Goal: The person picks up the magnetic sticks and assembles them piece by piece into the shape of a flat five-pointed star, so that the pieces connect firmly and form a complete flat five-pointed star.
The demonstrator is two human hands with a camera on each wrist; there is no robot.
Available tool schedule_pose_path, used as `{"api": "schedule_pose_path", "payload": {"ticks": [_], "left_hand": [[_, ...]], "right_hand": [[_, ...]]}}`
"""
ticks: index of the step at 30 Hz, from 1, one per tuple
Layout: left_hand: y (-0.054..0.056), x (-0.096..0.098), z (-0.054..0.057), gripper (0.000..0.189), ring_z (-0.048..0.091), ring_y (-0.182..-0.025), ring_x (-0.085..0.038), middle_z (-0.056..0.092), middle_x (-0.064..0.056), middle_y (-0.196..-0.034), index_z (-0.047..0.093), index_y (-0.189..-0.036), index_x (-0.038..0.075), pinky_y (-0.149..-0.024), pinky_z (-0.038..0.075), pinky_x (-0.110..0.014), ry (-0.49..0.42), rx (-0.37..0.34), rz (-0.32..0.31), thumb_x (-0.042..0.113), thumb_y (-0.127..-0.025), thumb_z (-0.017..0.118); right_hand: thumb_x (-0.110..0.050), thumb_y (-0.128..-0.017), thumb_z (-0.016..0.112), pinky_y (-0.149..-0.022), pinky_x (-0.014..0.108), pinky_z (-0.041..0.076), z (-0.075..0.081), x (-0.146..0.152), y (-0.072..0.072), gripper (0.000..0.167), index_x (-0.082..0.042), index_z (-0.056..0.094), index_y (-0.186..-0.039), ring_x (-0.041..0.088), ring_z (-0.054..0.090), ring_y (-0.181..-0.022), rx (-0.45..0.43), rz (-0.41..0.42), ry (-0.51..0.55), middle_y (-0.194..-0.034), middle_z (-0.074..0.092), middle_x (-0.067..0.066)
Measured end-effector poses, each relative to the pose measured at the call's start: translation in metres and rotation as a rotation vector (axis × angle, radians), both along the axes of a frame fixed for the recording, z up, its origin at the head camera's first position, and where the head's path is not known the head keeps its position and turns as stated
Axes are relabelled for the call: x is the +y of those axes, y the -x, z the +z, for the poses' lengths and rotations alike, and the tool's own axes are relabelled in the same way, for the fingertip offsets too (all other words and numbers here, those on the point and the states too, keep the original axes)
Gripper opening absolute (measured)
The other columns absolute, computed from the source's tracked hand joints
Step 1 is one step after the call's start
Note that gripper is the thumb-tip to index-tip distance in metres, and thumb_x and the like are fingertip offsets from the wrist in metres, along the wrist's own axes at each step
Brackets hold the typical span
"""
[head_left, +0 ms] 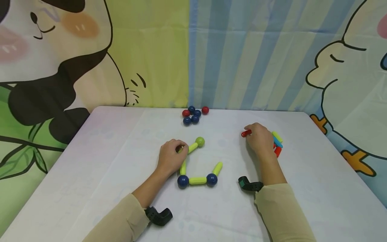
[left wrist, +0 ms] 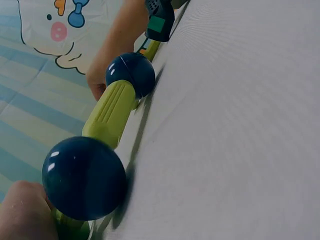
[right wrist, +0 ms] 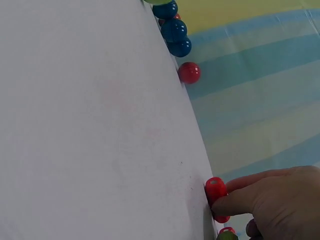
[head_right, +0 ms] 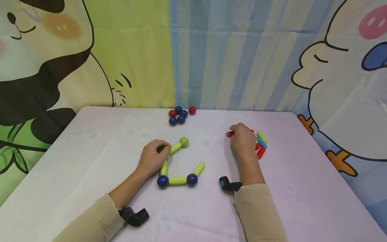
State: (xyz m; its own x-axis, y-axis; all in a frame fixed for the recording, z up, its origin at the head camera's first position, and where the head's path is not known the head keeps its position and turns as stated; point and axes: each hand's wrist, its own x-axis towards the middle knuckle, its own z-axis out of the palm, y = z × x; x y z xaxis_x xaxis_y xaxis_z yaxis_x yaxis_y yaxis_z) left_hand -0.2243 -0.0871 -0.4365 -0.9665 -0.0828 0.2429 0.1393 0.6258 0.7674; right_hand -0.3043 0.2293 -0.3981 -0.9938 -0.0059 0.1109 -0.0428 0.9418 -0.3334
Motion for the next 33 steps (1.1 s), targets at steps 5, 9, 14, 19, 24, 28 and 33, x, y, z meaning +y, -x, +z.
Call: {"api": "schedule_pose_path", "payload": {"ticks": [5,9,14,19,24,28,33], "left_hand": [[0.0,0.0,0.0,0.02,0.053,-0.072,-0.019,0.059,0.002,-0.069,0.08,-0.09,0.015,-0.07,0.04,-0.031,0.0,0.011,0.012,0.026,-0.09,0.063],[-0.001,0.001,0.001,0.021,0.048,-0.062,-0.017,0.05,0.003,-0.06,0.08,-0.089,0.016,-0.06,0.036,-0.03,-0.019,-0.013,0.022,0.028,-0.09,0.062],[-0.001,0.0,0.001,0.02,0.051,-0.064,-0.016,0.055,0.002,-0.063,0.08,-0.092,0.016,-0.062,0.04,-0.03,-0.042,-0.014,0.023,0.026,-0.089,0.063],[0.001,-0.002,-0.001,0.031,0.067,-0.096,-0.019,0.074,-0.001,-0.101,0.077,-0.116,0.015,-0.091,0.052,-0.038,-0.047,0.04,-0.106,0.015,-0.086,0.066],[0.001,-0.004,0.0,0.054,0.059,-0.133,-0.026,0.067,-0.005,-0.139,0.066,-0.138,0.015,-0.118,0.037,-0.053,0.049,0.049,-0.29,0.016,-0.084,0.068],[0.0,-0.005,0.0,0.058,0.055,-0.139,-0.026,0.065,-0.004,-0.143,0.062,-0.143,0.015,-0.124,0.025,-0.056,0.106,0.027,-0.341,0.017,-0.085,0.068],[-0.001,-0.004,-0.001,0.059,0.057,-0.136,-0.025,0.068,-0.003,-0.139,0.063,-0.142,0.014,-0.124,0.027,-0.054,0.095,0.025,-0.326,0.012,-0.084,0.068]], "right_hand": [[-0.011,-0.093,0.072,-0.094,0.059,0.053,-0.002,-0.001,0.001,0.032,-0.005,0.073,-0.124,0.044,0.059,-0.115,-0.004,0.029,-0.033,-0.125,0.064,0.021],[-0.013,-0.093,0.075,-0.089,0.056,0.054,-0.003,-0.003,0.001,0.032,-0.008,0.073,-0.124,0.043,0.054,-0.113,0.015,0.042,-0.037,-0.123,0.065,0.023],[-0.015,-0.093,0.075,-0.089,0.054,0.05,-0.004,-0.008,0.001,0.031,-0.009,0.073,-0.123,0.04,0.051,-0.111,0.037,0.064,-0.033,-0.118,0.07,0.021],[-0.018,-0.094,0.074,-0.093,0.051,0.054,0.0,-0.015,0.002,0.033,-0.011,0.071,-0.126,0.037,0.051,-0.115,0.001,0.096,0.052,-0.122,0.067,0.018],[-0.017,-0.097,0.07,-0.098,0.05,0.055,0.008,-0.02,0.001,0.033,-0.011,0.068,-0.129,0.035,0.054,-0.116,-0.069,0.14,0.153,-0.125,0.064,0.017],[-0.016,-0.098,0.07,-0.098,0.049,0.055,0.011,-0.023,-0.001,0.032,-0.01,0.068,-0.129,0.035,0.057,-0.114,-0.094,0.164,0.201,-0.124,0.064,0.016],[-0.017,-0.098,0.07,-0.097,0.046,0.056,0.011,-0.029,-0.002,0.032,-0.012,0.068,-0.129,0.033,0.059,-0.115,-0.151,0.205,0.279,-0.125,0.066,0.013]]}}
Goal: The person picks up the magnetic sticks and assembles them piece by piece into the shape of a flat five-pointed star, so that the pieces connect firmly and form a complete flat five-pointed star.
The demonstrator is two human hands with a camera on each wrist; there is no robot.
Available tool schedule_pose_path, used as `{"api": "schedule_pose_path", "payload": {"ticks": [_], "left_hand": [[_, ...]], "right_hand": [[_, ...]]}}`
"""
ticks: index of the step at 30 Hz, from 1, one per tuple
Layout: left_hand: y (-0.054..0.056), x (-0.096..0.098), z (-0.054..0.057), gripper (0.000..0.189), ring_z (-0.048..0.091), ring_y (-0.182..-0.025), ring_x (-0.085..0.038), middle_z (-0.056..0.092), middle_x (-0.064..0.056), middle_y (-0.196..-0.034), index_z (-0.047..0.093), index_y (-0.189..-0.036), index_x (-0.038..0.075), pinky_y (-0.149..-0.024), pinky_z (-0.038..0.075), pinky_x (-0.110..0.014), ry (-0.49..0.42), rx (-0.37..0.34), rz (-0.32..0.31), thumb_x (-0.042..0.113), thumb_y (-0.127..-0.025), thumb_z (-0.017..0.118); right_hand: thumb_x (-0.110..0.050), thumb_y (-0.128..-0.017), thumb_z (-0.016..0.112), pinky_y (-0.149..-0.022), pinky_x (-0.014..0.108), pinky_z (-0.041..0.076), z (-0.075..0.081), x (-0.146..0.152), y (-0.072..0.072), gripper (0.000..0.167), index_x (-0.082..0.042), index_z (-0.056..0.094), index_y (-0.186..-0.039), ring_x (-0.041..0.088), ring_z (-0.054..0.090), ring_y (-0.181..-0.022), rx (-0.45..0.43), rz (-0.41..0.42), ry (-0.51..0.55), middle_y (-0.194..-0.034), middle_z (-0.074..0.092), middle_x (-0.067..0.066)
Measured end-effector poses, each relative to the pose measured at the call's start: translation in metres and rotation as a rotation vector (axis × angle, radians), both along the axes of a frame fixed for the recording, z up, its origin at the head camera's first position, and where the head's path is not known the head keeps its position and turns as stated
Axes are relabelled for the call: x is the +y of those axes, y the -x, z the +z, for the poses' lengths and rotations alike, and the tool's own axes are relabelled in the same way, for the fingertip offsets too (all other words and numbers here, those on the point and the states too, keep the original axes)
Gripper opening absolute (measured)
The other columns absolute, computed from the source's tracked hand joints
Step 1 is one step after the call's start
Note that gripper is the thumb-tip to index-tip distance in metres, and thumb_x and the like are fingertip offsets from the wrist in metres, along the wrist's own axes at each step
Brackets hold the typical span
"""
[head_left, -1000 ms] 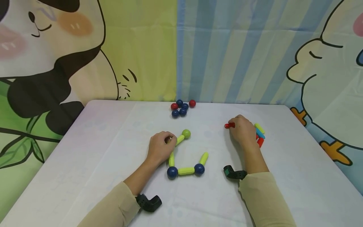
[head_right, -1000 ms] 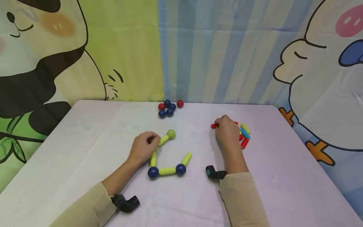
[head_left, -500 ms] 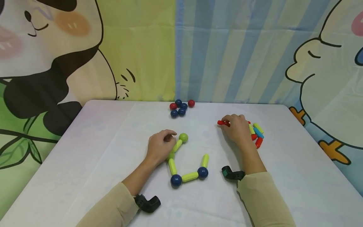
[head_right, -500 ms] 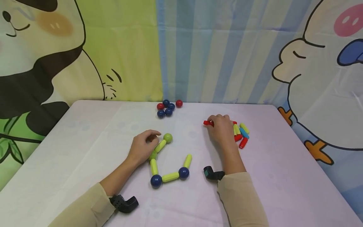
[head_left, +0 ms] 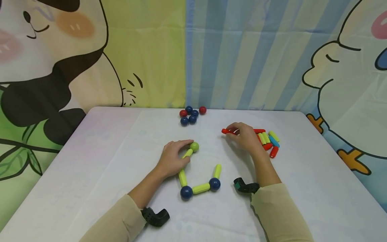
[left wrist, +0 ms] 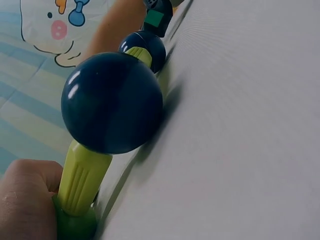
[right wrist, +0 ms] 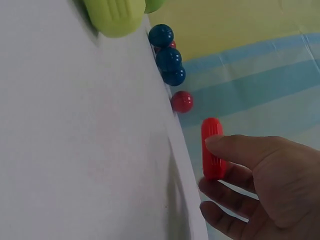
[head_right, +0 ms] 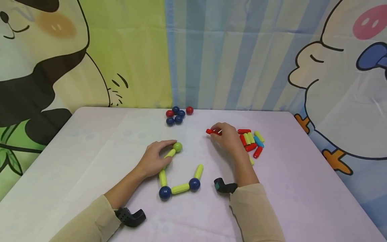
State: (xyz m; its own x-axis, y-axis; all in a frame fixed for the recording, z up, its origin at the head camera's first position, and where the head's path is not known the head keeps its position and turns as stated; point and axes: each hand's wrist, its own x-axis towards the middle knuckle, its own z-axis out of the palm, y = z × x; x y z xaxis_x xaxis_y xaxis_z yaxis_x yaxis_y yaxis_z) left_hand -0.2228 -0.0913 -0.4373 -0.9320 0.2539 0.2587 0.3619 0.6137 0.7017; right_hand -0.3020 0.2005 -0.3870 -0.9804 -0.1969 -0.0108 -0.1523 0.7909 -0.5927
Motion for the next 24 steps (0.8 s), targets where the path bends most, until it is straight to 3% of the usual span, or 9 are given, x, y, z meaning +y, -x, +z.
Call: {"api": "schedule_pose_path", "payload": {"ticks": [5,12,18,24], "left_hand": [[-0.001,0.0,0.0,0.058,0.057,-0.135,-0.025,0.068,-0.003,-0.139,0.063,-0.142,0.014,-0.119,0.034,-0.052,-0.03,-0.023,0.032,0.011,-0.084,0.067],[0.0,0.0,0.002,0.058,0.057,-0.134,-0.025,0.067,-0.003,-0.139,0.063,-0.141,0.014,-0.117,0.037,-0.05,-0.06,-0.04,0.049,0.009,-0.083,0.067],[0.0,0.001,0.002,0.057,0.057,-0.134,-0.024,0.066,-0.002,-0.14,0.063,-0.142,0.016,-0.118,0.037,-0.051,-0.065,-0.061,0.053,0.01,-0.085,0.068],[-0.001,0.001,0.002,0.057,0.057,-0.133,-0.024,0.066,-0.002,-0.14,0.063,-0.142,0.016,-0.116,0.039,-0.051,-0.068,-0.067,0.056,0.01,-0.086,0.067]], "right_hand": [[-0.018,-0.098,0.07,-0.097,0.045,0.056,-0.001,-0.01,-0.001,0.028,-0.013,0.071,-0.125,0.033,0.062,-0.114,-0.048,0.074,0.053,-0.123,0.07,0.011],[-0.021,-0.096,0.071,-0.089,0.038,0.055,0.0,-0.028,-0.006,0.026,-0.017,0.073,-0.121,0.029,0.061,-0.108,-0.14,0.148,0.049,-0.118,0.072,0.006],[-0.021,-0.094,0.074,-0.085,0.035,0.053,-0.002,-0.041,-0.01,0.022,-0.017,0.075,-0.116,0.024,0.062,-0.099,-0.127,0.242,0.03,-0.112,0.073,0.004],[-0.021,-0.094,0.075,-0.085,0.034,0.053,-0.003,-0.049,-0.013,0.02,-0.017,0.076,-0.114,0.023,0.06,-0.097,-0.124,0.268,0.033,-0.111,0.073,0.003]]}}
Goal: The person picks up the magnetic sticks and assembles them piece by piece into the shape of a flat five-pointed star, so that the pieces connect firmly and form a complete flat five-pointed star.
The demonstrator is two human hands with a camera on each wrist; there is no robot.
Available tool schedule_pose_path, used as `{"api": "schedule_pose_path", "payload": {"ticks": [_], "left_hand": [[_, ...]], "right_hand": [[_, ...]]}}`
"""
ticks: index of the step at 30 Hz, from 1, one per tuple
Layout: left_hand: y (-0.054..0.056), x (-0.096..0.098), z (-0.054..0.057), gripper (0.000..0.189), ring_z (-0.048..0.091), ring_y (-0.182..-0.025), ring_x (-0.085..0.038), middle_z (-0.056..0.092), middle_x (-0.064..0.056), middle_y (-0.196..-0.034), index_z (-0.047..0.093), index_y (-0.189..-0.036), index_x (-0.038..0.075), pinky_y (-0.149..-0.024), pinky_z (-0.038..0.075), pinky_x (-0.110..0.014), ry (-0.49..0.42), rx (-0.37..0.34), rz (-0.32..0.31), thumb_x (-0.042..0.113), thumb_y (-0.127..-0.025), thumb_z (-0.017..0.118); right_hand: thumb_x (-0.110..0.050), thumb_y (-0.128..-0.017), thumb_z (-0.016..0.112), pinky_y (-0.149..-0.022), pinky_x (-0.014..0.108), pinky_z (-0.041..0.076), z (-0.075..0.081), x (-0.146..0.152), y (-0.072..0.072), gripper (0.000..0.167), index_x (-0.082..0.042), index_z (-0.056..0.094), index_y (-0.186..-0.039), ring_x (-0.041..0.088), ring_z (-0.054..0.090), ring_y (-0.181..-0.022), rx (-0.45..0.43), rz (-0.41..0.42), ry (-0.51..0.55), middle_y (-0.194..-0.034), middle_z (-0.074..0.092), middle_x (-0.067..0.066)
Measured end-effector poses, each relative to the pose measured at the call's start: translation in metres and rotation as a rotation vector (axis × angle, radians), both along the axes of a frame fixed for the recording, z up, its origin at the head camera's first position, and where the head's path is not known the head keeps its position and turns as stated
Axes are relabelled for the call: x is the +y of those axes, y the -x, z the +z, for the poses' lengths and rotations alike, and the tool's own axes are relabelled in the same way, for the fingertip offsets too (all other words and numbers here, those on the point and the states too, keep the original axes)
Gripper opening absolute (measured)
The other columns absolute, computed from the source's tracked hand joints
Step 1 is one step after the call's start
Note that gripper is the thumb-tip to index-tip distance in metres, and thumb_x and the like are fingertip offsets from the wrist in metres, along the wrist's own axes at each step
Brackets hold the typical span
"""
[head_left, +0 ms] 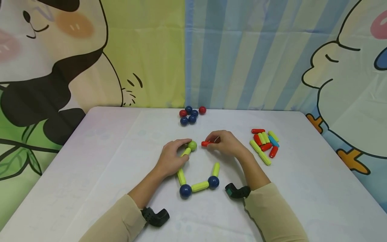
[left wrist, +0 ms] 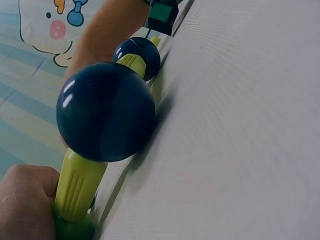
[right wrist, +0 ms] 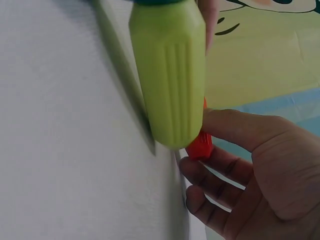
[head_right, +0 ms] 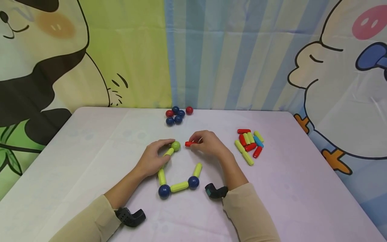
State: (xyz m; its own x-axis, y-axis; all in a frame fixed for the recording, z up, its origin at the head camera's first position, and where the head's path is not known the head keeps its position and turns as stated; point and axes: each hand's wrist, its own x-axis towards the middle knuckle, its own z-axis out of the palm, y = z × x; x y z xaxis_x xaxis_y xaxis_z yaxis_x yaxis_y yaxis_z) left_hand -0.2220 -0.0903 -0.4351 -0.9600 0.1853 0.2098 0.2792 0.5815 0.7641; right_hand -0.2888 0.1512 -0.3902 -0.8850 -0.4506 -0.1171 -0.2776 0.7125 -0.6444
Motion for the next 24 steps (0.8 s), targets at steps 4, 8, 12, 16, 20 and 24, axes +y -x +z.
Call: {"api": "schedule_pose_path", "payload": {"ticks": [4,8,12,16,20,24], "left_hand": [[0.0,0.0,0.0,0.057,0.058,-0.132,-0.025,0.067,-0.002,-0.139,0.064,-0.141,0.016,-0.116,0.039,-0.051,0.002,0.007,-0.001,0.01,-0.085,0.068],[0.0,-0.001,0.0,0.057,0.057,-0.133,-0.025,0.067,-0.002,-0.14,0.064,-0.141,0.017,-0.116,0.039,-0.051,0.001,0.007,0.001,0.01,-0.085,0.067],[0.0,-0.001,-0.001,0.056,0.057,-0.135,-0.025,0.067,-0.001,-0.14,0.065,-0.14,0.017,-0.117,0.039,-0.051,-0.01,0.003,0.008,0.01,-0.085,0.067],[0.001,-0.001,-0.002,0.055,0.056,-0.135,-0.023,0.066,0.0,-0.14,0.064,-0.141,0.018,-0.117,0.039,-0.051,-0.007,-0.004,0.008,0.01,-0.086,0.067],[0.001,-0.001,-0.002,0.055,0.057,-0.134,-0.024,0.066,0.0,-0.14,0.064,-0.141,0.017,-0.116,0.04,-0.051,-0.004,-0.004,0.008,0.01,-0.086,0.067],[0.002,0.0,-0.003,0.056,0.057,-0.134,-0.024,0.067,-0.001,-0.14,0.064,-0.141,0.017,-0.117,0.039,-0.051,-0.003,-0.001,0.009,0.01,-0.085,0.068]], "right_hand": [[-0.021,-0.094,0.075,-0.085,0.034,0.052,-0.001,-0.004,-0.001,0.019,-0.017,0.076,-0.113,0.023,0.059,-0.097,0.006,0.02,0.0,-0.11,0.072,0.004],[-0.021,-0.094,0.075,-0.083,0.033,0.05,-0.002,-0.008,-0.003,0.019,-0.017,0.076,-0.113,0.022,0.06,-0.094,0.02,0.042,0.002,-0.108,0.073,0.003],[-0.02,-0.094,0.075,-0.083,0.032,0.05,-0.003,-0.011,-0.003,0.019,-0.017,0.076,-0.113,0.022,0.06,-0.095,0.029,0.049,0.007,-0.108,0.073,0.003],[-0.02,-0.095,0.074,-0.083,0.032,0.05,-0.003,-0.012,-0.004,0.019,-0.017,0.076,-0.113,0.022,0.06,-0.096,0.025,0.041,0.002,-0.109,0.073,0.003],[-0.02,-0.095,0.074,-0.085,0.033,0.052,-0.002,-0.012,-0.004,0.019,-0.018,0.076,-0.114,0.023,0.061,-0.098,0.007,0.032,-0.002,-0.111,0.072,0.003],[-0.02,-0.094,0.074,-0.089,0.036,0.054,0.001,-0.009,-0.005,0.022,-0.017,0.075,-0.116,0.024,0.061,-0.1,-0.021,0.022,-0.018,-0.113,0.071,0.005]]}}
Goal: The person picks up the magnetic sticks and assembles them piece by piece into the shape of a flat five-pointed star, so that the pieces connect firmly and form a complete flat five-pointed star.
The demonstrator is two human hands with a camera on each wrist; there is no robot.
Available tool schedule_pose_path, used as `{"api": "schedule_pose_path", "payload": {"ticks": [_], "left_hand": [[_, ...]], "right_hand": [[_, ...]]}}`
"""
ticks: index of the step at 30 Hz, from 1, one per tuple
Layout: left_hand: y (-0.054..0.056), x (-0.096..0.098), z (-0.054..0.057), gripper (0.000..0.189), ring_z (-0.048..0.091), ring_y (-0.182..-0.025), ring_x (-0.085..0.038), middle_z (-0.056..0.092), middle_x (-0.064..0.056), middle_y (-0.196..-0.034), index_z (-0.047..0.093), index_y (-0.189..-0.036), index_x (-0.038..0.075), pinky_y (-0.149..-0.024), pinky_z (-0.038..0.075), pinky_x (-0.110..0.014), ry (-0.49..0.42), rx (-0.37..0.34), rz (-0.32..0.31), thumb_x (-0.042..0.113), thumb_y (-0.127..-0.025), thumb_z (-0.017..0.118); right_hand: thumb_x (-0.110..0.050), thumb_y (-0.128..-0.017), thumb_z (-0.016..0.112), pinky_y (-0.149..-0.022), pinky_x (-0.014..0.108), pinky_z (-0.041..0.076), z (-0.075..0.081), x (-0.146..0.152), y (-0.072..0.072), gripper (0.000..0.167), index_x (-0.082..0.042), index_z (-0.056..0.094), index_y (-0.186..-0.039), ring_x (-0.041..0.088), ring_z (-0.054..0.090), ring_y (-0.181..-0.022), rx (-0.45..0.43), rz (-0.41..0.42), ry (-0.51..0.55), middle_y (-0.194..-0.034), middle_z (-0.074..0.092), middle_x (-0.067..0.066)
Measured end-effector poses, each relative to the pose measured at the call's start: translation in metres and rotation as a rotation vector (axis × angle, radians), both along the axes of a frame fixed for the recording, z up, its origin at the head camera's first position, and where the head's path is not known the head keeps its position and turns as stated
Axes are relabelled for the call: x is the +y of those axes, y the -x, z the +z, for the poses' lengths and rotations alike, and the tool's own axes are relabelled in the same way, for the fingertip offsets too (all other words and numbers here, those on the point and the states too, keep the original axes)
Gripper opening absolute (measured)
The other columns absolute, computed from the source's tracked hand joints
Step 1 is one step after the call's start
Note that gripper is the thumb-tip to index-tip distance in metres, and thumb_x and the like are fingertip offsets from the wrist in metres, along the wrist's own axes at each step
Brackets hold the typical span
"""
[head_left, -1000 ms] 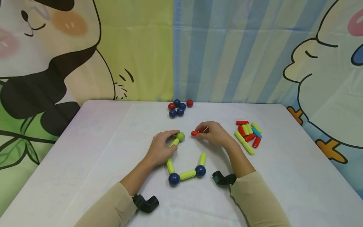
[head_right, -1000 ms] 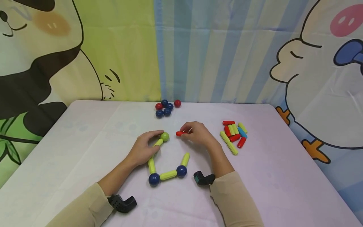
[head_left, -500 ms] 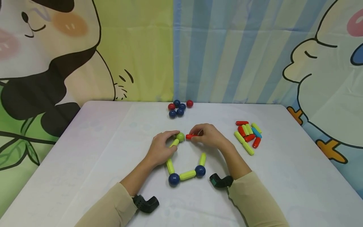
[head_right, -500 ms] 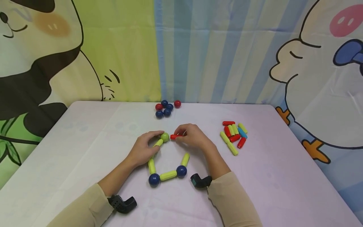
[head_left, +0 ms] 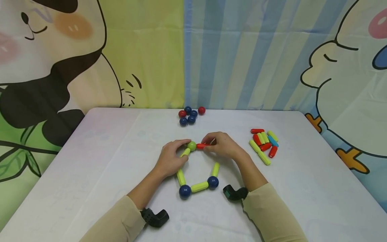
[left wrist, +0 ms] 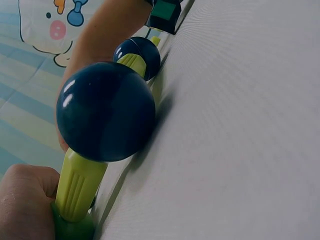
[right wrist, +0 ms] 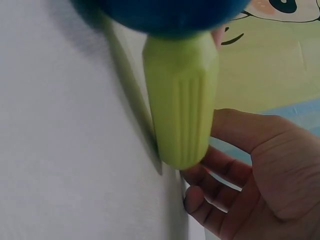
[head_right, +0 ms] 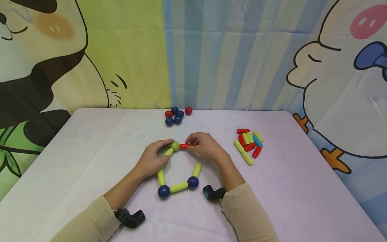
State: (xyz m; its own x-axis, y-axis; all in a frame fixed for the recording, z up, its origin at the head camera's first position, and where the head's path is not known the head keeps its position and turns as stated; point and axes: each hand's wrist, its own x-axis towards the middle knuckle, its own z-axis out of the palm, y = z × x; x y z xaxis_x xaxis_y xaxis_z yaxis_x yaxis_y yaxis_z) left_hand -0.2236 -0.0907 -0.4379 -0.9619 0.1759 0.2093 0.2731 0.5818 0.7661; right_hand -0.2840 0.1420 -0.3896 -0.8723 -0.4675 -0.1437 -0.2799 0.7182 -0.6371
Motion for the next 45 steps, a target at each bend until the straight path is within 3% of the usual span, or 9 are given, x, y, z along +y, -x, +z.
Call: {"api": "schedule_pose_path", "payload": {"ticks": [10,16,20,24,26,32,37,45], "left_hand": [[0.0,-0.001,0.0,0.056,0.057,-0.135,-0.025,0.066,-0.003,-0.14,0.064,-0.14,0.015,-0.118,0.039,-0.051,-0.019,0.008,-0.01,0.009,-0.085,0.067],[0.001,0.0,-0.001,0.055,0.058,-0.134,-0.026,0.065,-0.007,-0.14,0.063,-0.141,0.011,-0.118,0.041,-0.049,-0.065,0.005,0.002,0.006,-0.086,0.065],[0.001,0.0,0.0,0.055,0.057,-0.135,-0.027,0.064,-0.007,-0.141,0.062,-0.142,0.011,-0.118,0.042,-0.048,-0.077,-0.013,0.009,0.006,-0.087,0.064],[0.001,-0.001,0.001,0.055,0.057,-0.136,-0.027,0.064,-0.008,-0.141,0.062,-0.141,0.011,-0.118,0.042,-0.047,-0.077,-0.011,0.01,0.006,-0.087,0.065],[0.001,-0.002,0.002,0.055,0.057,-0.136,-0.026,0.064,-0.008,-0.141,0.062,-0.141,0.011,-0.119,0.041,-0.046,-0.077,-0.01,0.012,0.006,-0.086,0.065],[0.002,-0.002,0.002,0.056,0.058,-0.134,-0.026,0.065,-0.008,-0.139,0.062,-0.141,0.011,-0.118,0.042,-0.046,-0.08,-0.016,0.008,0.007,-0.085,0.065],[0.002,0.0,0.002,0.05,0.061,-0.119,-0.026,0.067,-0.009,-0.124,0.064,-0.138,0.012,-0.11,0.047,-0.046,-0.059,-0.021,0.035,0.014,-0.088,0.066],[0.003,0.003,0.001,0.028,0.06,-0.108,-0.022,0.066,-0.004,-0.113,0.073,-0.113,0.014,-0.1,0.051,-0.041,-0.028,-0.036,0.085,0.032,-0.092,0.073]], "right_hand": [[-0.017,-0.094,0.074,-0.088,0.037,0.053,0.003,0.007,0.001,0.026,-0.016,0.072,-0.12,0.025,0.059,-0.1,-0.032,-0.008,-0.049,-0.11,0.068,0.007],[-0.025,-0.097,0.07,-0.076,0.031,0.052,0.01,0.014,0.001,0.026,-0.012,0.065,-0.119,0.023,0.06,-0.089,-0.076,-0.032,-0.092,-0.103,0.066,0.008],[-0.035,-0.097,0.07,-0.064,0.029,0.049,0.021,0.015,-0.006,0.029,-0.011,0.059,-0.108,0.022,0.058,-0.074,-0.211,-0.046,-0.184,-0.086,0.064,0.007],[-0.041,-0.093,0.073,-0.06,0.029,0.053,0.03,0.01,-0.018,0.033,-0.011,0.061,-0.1,0.021,0.061,-0.07,-0.377,0.004,-0.28,-0.079,0.067,0.007],[-0.041,-0.091,0.076,-0.059,0.029,0.055,0.032,0.005,-0.023,0.034,-0.011,0.062,-0.097,0.02,0.063,-0.069,-0.411,0.034,-0.299,-0.079,0.069,0.007],[-0.034,-0.09,0.079,-0.058,0.029,0.054,0.032,-0.003,-0.026,0.03,-0.01,0.062,-0.095,0.021,0.064,-0.067,-0.371,0.022,-0.315,-0.078,0.07,0.007],[-0.031,-0.09,0.078,-0.062,0.03,0.052,0.03,0.0,-0.021,0.027,-0.011,0.061,-0.095,0.022,0.063,-0.071,-0.292,0.014,-0.311,-0.08,0.065,0.006],[-0.029,-0.091,0.078,-0.064,0.028,0.048,0.026,0.002,-0.014,0.026,-0.012,0.058,-0.094,0.02,0.06,-0.071,-0.227,0.027,-0.261,-0.084,0.062,0.005]]}}
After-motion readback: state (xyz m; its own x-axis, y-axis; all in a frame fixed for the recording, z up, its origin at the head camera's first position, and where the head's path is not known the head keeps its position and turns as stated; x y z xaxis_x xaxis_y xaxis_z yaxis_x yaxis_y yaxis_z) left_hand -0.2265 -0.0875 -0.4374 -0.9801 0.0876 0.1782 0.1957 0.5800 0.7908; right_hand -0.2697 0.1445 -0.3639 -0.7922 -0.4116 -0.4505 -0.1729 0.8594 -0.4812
